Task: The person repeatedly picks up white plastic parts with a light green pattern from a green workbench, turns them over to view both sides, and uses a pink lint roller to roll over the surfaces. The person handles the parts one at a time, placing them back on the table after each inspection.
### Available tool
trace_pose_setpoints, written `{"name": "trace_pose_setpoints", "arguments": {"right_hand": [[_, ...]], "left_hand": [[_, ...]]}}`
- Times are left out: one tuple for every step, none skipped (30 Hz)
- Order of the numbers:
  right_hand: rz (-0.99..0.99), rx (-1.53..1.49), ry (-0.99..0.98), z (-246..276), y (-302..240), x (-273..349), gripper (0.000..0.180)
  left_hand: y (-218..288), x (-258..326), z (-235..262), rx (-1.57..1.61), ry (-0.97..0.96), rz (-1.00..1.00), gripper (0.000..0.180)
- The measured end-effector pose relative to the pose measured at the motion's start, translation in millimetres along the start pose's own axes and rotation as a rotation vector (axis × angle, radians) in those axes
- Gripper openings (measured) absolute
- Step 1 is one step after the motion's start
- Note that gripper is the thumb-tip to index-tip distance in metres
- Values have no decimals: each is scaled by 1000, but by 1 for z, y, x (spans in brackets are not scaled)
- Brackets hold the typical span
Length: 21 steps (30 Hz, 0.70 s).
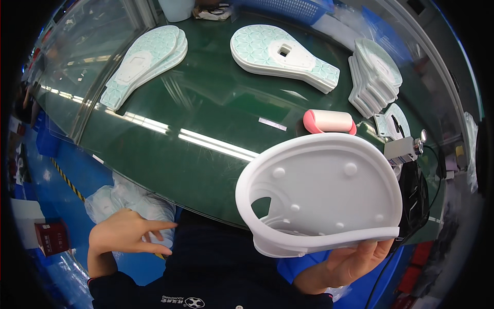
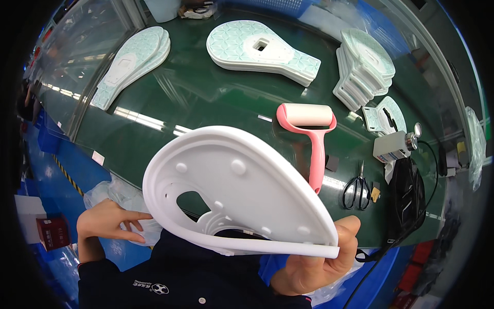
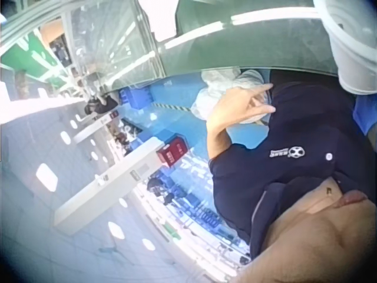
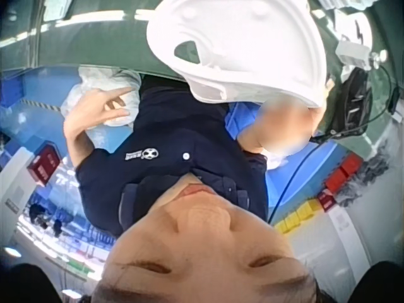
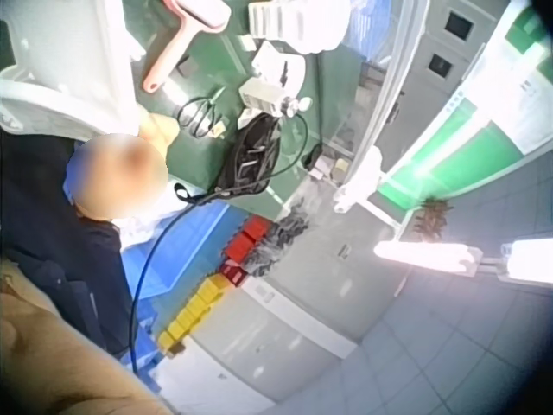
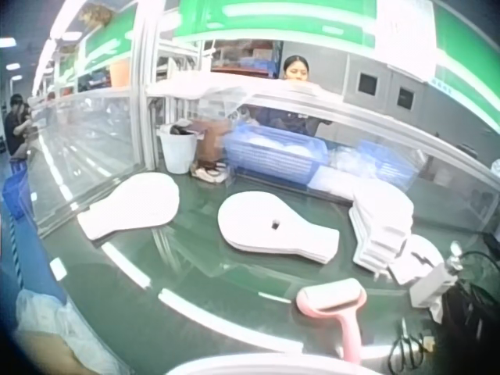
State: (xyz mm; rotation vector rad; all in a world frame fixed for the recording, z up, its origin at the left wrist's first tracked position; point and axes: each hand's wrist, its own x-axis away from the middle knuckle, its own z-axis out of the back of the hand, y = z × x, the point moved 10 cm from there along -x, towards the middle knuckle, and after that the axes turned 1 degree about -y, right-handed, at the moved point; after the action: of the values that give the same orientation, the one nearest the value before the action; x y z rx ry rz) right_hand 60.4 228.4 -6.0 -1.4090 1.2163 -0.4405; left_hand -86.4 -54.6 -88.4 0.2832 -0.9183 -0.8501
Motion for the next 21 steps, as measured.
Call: {"name": "trace_pose_setpoints", "arguments": {"right_hand": [[5,-9,-15,-3,2,1,32],[2,2,-21,-6,4,3,32],[4,18,-4,-4,1,2,32],[-1,23,-9,-7,-1,2,32],[-1,41,-25,-11,-1,2,33],[8,67,-38,-12,0,3,33],[14,106,-33,-9,1,2,33],[-1,102,-48,-10,-1,0,34],[-21,87,-98,-20,-2,0,35],[-32,85,-120,-24,-2,-1,36],[-38,55,-113,-29,-2,-3,38],[-39,38,-84,-30,-1,-8,40],[-39,19,-56,-29,-2,-10,42],[-17,-78,-400,-40,1,-14,45],[-79,-75,-427,-44,11,-15,45],[-141,-72,-453,-49,20,-17,45],[-202,-69,-478,-54,29,-18,45],[-225,-52,-523,-61,34,-17,45],[-240,-31,-464,-61,37,-18,44],[-256,-11,-404,-62,41,-15,44],[-272,12,-344,-62,44,-14,43]], "left_hand": [[18,-3,15,147,142,-101,52],[33,-5,30,294,285,-201,54],[63,-4,53,225,510,-392,51],[85,9,68,157,752,-564,48],[96,34,71,26,1050,-725,45],[106,50,74,-26,1336,-948,41],[115,36,89,-29,1219,-844,46],[130,33,101,-58,1122,-797,47],[136,38,110,-84,1053,-721,48],[147,29,117,-114,975,-746,43],[149,25,117,-62,912,-787,39],[154,14,117,-5,830,-842,35],[152,2,114,134,759,-911,31],[152,-5,112,225,710,-946,29],[149,-10,110,316,668,-967,26],[146,-12,107,359,653,-960,26],[145,-12,106,367,669,-954,25],[143,-12,105,376,688,-948,24],[141,-11,104,384,706,-943,24],[135,-11,98,399,715,-901,23],[131,-12,97,432,734,-852,23]]}}
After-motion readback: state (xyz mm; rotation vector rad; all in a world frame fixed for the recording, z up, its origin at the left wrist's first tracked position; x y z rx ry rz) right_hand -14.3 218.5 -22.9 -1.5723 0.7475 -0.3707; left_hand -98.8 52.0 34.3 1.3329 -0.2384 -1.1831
